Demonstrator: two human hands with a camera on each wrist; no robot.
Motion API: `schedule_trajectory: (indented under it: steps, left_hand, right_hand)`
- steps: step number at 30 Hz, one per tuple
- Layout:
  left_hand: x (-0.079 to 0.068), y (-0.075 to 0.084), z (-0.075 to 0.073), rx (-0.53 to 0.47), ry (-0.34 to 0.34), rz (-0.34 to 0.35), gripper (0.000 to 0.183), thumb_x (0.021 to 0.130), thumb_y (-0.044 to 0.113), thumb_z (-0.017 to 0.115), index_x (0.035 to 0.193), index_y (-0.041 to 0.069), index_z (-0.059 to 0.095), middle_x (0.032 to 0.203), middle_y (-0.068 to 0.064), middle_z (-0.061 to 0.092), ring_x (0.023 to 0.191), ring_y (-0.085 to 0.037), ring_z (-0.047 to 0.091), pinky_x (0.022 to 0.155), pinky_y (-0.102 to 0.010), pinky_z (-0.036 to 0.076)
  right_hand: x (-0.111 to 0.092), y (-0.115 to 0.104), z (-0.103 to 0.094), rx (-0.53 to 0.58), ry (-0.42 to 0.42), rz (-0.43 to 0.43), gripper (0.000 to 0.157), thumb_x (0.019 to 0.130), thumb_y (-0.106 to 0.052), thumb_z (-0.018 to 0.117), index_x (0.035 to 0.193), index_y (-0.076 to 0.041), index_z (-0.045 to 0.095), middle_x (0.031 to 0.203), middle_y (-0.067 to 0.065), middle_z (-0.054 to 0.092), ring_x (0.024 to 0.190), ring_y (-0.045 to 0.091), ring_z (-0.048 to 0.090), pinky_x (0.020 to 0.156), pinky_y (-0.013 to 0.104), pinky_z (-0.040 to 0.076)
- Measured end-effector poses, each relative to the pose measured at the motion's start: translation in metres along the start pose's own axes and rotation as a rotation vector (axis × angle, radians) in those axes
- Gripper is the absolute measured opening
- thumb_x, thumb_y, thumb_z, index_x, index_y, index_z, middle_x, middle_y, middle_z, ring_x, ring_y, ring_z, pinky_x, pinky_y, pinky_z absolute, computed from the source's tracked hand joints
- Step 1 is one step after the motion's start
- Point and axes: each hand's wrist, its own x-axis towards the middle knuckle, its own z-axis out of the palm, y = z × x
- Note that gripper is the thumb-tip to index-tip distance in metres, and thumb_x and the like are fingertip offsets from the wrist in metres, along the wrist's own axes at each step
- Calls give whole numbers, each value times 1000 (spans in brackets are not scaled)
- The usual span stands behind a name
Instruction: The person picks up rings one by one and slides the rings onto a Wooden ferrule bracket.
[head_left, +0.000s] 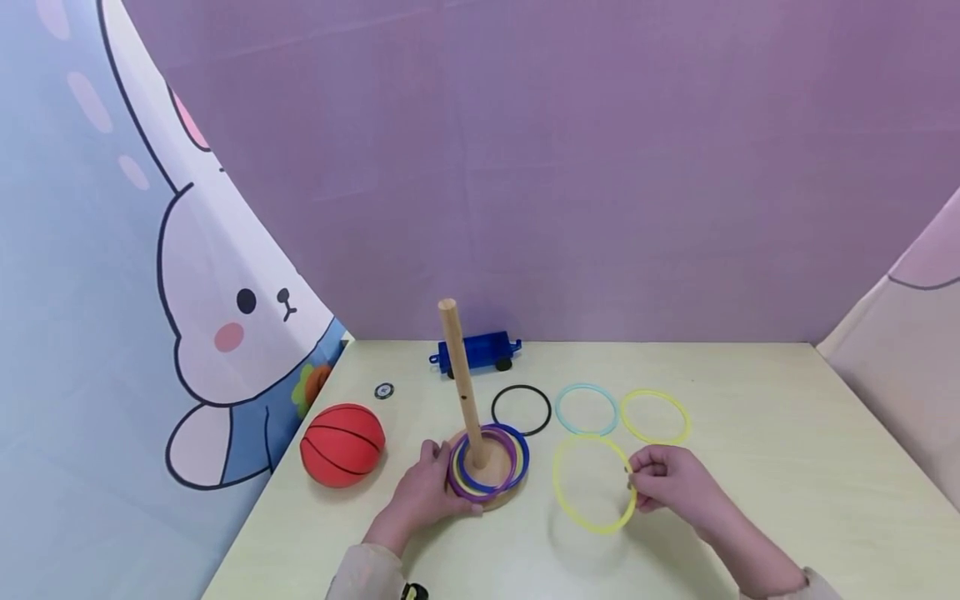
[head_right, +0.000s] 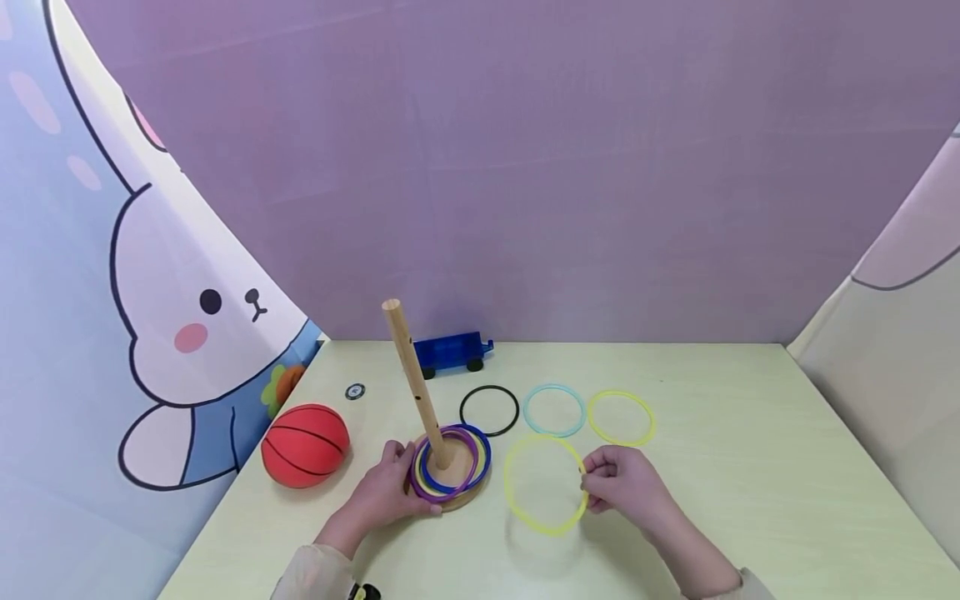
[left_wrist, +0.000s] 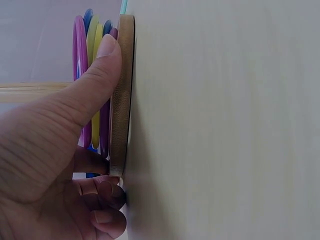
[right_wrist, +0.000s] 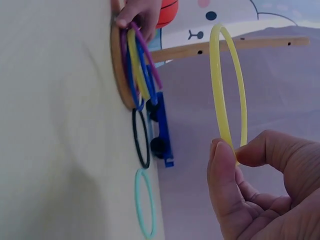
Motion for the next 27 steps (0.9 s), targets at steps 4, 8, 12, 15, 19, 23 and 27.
schedule_trajectory:
  steps: [4, 8, 12, 15, 19, 23, 27]
  left_hand:
    - [0, 0, -1, -3, -1, -7, 121, 57, 64, 84, 149, 2, 35, 124, -13, 40, 115, -33, 53, 96, -52, 47]
    - [0, 0, 1, 7, 1, -4, 122, 57, 65, 84, 149, 2, 35, 124, -13, 40, 114, -33, 53, 96, -51, 47]
    - [1, 0, 2, 22, -1, -2, 122, 57, 66, 83, 149, 1, 36, 125, -14, 40, 115, -33, 53, 96, -51, 48]
    - [0, 1, 1, 25, -5, -4, 122, 57, 66, 83, 149, 2, 36, 126, -15, 40, 116, -34, 53, 96, -51, 48]
    - [0, 2, 1, 30, -3, 4, 122, 58, 65, 83, 149, 0, 35, 128, -17, 40, 116, -35, 53, 95, -52, 48]
    - [-1, 2, 0, 34, 0, 11, 122, 58, 64, 84, 148, -2, 35, 130, -19, 39, 117, -38, 53, 95, -52, 47]
    - [0, 2, 1, 32, -6, 0, 122, 58, 66, 83, 149, -1, 35, 132, -18, 38, 118, -37, 52, 96, -52, 47]
  right_hand:
    - [6, -14, 9, 13, 3, -17, 18, 86, 1, 61, 99, 13, 57, 80, 10, 64, 67, 19, 63, 65, 34, 58]
    - [10, -26, 15, 23, 0, -29, 17, 87, 2, 61, 100, 13, 57, 79, 9, 65, 67, 20, 63, 65, 35, 58]
    - [13, -35, 20, 28, -6, -43, 18, 87, 2, 62, 100, 13, 57, 79, 11, 65, 67, 21, 63, 65, 35, 58]
    - [15, -40, 23, 28, -9, -50, 18, 87, 1, 62, 100, 13, 57, 79, 11, 64, 67, 22, 63, 65, 35, 58]
    - [16, -47, 26, 31, -20, -56, 18, 87, 0, 62, 99, 12, 58, 80, 11, 64, 68, 22, 63, 65, 35, 58]
    - [18, -53, 29, 41, -34, -63, 18, 88, 0, 62, 100, 12, 58, 80, 10, 65, 68, 22, 64, 66, 35, 58]
    - [20, -60, 33, 51, -44, -73, 19, 88, -1, 63, 101, 11, 58, 80, 9, 65, 68, 21, 64, 66, 35, 58]
